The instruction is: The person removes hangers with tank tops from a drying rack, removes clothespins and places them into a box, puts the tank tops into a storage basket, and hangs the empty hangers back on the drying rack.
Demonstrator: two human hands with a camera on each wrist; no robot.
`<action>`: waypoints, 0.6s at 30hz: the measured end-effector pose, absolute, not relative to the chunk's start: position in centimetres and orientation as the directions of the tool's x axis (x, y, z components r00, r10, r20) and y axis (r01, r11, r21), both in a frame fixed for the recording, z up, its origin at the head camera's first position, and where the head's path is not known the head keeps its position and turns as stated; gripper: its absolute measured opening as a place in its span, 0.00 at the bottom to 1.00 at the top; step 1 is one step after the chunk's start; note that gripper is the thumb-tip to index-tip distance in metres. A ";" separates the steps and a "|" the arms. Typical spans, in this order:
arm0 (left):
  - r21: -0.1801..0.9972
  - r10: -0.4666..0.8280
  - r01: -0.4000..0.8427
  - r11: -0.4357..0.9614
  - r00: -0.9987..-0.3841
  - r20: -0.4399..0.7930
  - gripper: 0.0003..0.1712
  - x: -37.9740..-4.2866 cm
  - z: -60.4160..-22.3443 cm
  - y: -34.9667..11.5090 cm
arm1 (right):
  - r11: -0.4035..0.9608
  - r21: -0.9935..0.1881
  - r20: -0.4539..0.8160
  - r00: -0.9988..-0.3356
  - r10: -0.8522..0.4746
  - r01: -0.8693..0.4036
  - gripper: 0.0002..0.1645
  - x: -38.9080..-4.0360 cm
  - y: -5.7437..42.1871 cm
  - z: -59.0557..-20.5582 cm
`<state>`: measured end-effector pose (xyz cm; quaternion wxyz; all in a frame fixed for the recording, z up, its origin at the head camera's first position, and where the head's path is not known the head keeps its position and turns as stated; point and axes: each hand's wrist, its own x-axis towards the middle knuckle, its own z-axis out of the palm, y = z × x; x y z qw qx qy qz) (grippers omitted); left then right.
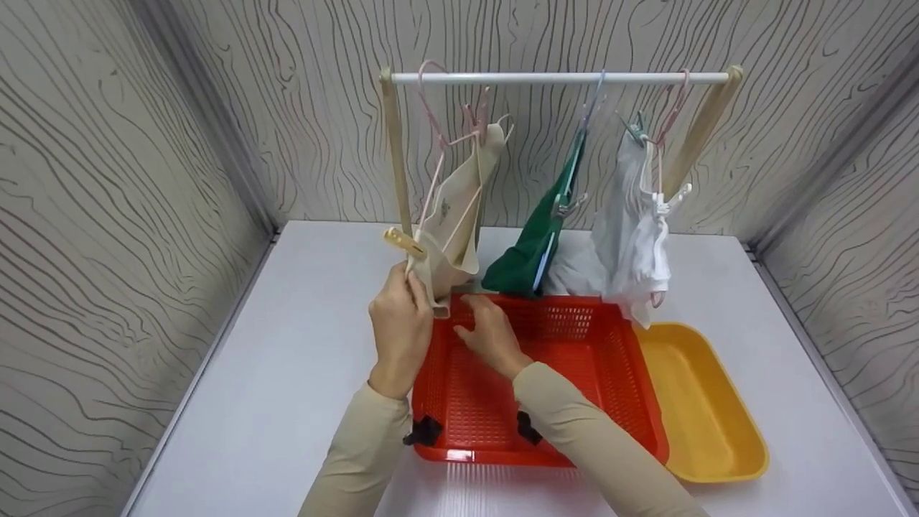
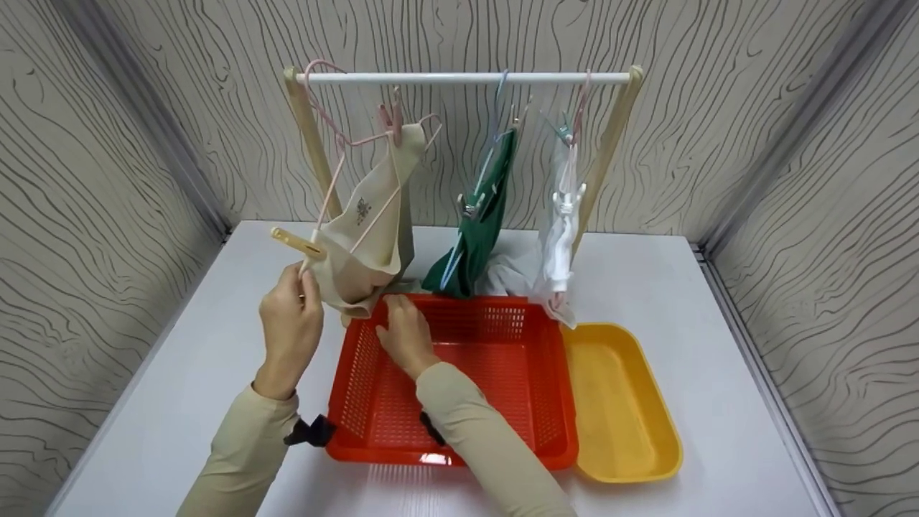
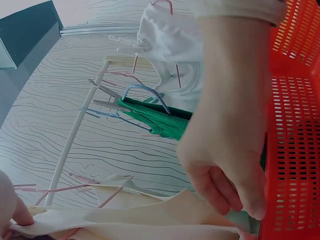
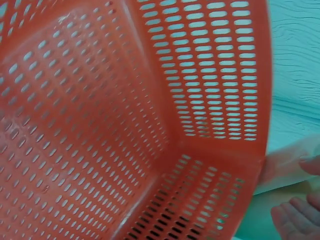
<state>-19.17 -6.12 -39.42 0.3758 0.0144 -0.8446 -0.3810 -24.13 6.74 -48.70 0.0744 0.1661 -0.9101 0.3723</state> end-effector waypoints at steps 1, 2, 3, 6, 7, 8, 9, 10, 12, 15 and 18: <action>0.653 -0.309 0.264 0.710 -0.716 0.626 0.10 -19.1 -39.4 -6.1 | 0.673 -0.640 0.270 -0.929 -0.254 -0.371 0.26 -24.3 6.7 -48.9; 0.650 -0.308 0.267 0.711 -0.713 0.630 0.10 -19.1 -39.4 -6.1 | 0.675 -0.632 0.280 -0.924 -0.259 -0.381 0.26 -24.4 6.7 -49.1; 0.646 -0.306 0.270 0.714 -0.710 0.634 0.10 -19.1 -39.5 -6.0 | 0.676 -0.626 0.287 -0.921 -0.264 -0.389 0.26 -24.5 6.6 -49.3; 0.641 -0.300 0.276 0.716 -0.708 0.640 0.10 -19.2 -39.6 -6.0 | 0.660 -0.631 0.301 -0.913 -0.275 -0.407 0.28 -24.8 6.5 -49.7; 0.642 -0.299 0.278 0.715 -0.708 0.640 0.10 -19.1 -39.6 -6.0 | 0.657 -0.632 0.302 -0.912 -0.279 -0.411 0.28 -24.9 6.4 -49.8; 0.643 -0.299 0.280 0.713 -0.708 0.640 0.10 -19.2 -39.6 -6.0 | 0.654 -0.631 0.307 -0.908 -0.283 -0.417 0.28 -24.9 6.3 -49.9; 0.645 -0.299 0.280 0.711 -0.709 0.638 0.10 -19.1 -39.6 -6.0 | 0.650 -0.633 0.309 -0.907 -0.286 -0.421 0.29 -25.0 6.2 -49.9; 0.647 -0.300 0.280 0.709 -0.710 0.637 0.10 -19.1 -39.6 -6.0 | 0.650 -0.629 0.315 -0.904 -0.291 -0.428 0.29 -25.0 6.1 -49.9; 0.650 -0.302 0.280 0.706 -0.711 0.635 0.10 -19.0 -39.5 -6.0 | 0.658 -0.609 0.335 -0.895 -0.293 -0.443 0.28 -25.1 5.9 -50.0; 0.653 -0.302 0.280 0.703 -0.715 0.631 0.10 -18.9 -39.5 -6.0 | 0.670 -0.575 0.385 -0.878 -0.284 -0.469 0.24 -25.2 5.5 -50.1; 0.655 -0.303 0.279 0.702 -0.716 0.629 0.10 -18.8 -39.4 -6.0 | 0.676 -0.548 0.444 -0.856 -0.265 -0.493 0.19 -25.3 5.2 -50.3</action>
